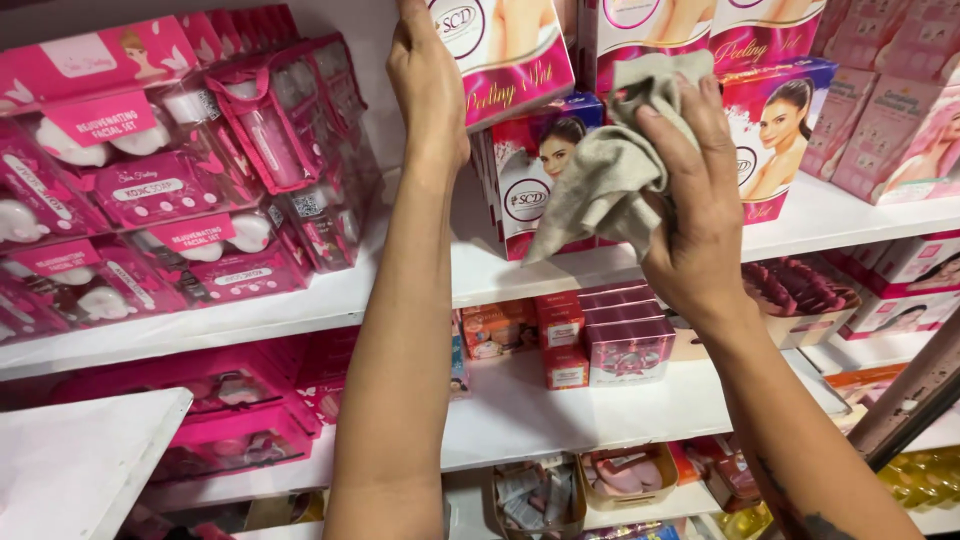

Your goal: Dusting off product boxes on the shelves and recording inventory in a notebook.

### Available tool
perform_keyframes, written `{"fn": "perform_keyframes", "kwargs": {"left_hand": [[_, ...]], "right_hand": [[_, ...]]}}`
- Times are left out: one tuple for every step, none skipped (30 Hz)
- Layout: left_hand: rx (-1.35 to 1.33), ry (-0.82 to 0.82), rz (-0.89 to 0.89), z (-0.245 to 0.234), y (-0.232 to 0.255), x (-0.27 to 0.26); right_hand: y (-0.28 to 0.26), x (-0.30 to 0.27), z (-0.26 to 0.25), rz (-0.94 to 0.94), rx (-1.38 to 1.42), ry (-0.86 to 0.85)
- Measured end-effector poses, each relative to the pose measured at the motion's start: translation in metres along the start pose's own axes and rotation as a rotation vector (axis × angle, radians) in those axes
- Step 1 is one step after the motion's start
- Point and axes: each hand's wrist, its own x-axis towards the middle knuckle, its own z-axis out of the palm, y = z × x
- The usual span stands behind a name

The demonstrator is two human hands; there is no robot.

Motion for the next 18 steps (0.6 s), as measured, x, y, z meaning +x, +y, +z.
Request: {"fn": "perform_keyframes", "kwargs": {"left_hand": [[0.033,-0.052,0.081,-0.004,0.001,-0.004],[0.065,-0.107,0.162,-0.007,0.002,-0.007],[0.07,-0.105,0.167,-0.007,0.006,-0.016],[0.229,-0.09,0.334,-0.004,0.01,-0.023],[0.389,-0.07,0.501,-0.002,0.014,-0.03],[0.39,-0.067,0.506,0.001,0.013,-0.033],[0.344,-0.045,0.615,0.003,0.012,-0.037],[0.295,-0.023,0.724,0.004,0.011,-0.04],[0.297,-0.017,0.729,0.003,0.006,-0.041],[0.327,0.022,0.839,0.004,0.001,-0.041],[0.357,0.059,0.95,0.005,-0.004,-0.04],[0.355,0.063,0.954,0.007,-0.008,-0.037],[0.344,0.066,0.945,0.008,-0.013,-0.033],[0.335,0.067,0.934,0.01,-0.018,-0.029],[0.334,0.069,0.937,0.015,-0.024,-0.022],[0.363,0.039,0.88,0.019,-0.029,-0.014],[0.391,0.009,0.823,0.023,-0.034,-0.006],[0.394,0.013,0.823,0.027,-0.033,-0.005]], "right_hand": [[0.0,0.001,0.003,-0.024,-0.009,-0.022],[0.0,0.003,0.006,-0.048,-0.018,-0.041],[-0.001,0.004,0.01,-0.049,-0.011,-0.038],[-0.001,0.006,0.014,-0.059,-0.017,-0.051],[-0.002,0.008,0.019,-0.068,-0.023,-0.064],[-0.003,0.011,0.021,-0.073,-0.019,-0.061],[-0.005,0.014,0.024,-0.074,-0.018,-0.065],[-0.006,0.017,0.027,-0.077,-0.016,-0.071],[-0.006,0.019,0.029,-0.083,-0.011,-0.071],[-0.005,0.022,0.03,-0.087,-0.022,-0.063],[-0.003,0.024,0.032,-0.09,-0.032,-0.054],[0.001,0.027,0.034,-0.096,-0.032,-0.053],[0.005,0.029,0.036,-0.086,-0.064,-0.052],[0.009,0.031,0.038,-0.074,-0.096,-0.051],[0.012,0.033,0.04,-0.077,-0.096,-0.05],[0.014,0.035,0.041,-0.05,-0.12,-0.055],[0.016,0.037,0.044,-0.023,-0.144,-0.059],[0.018,0.039,0.046,-0.025,-0.14,-0.061]]}}
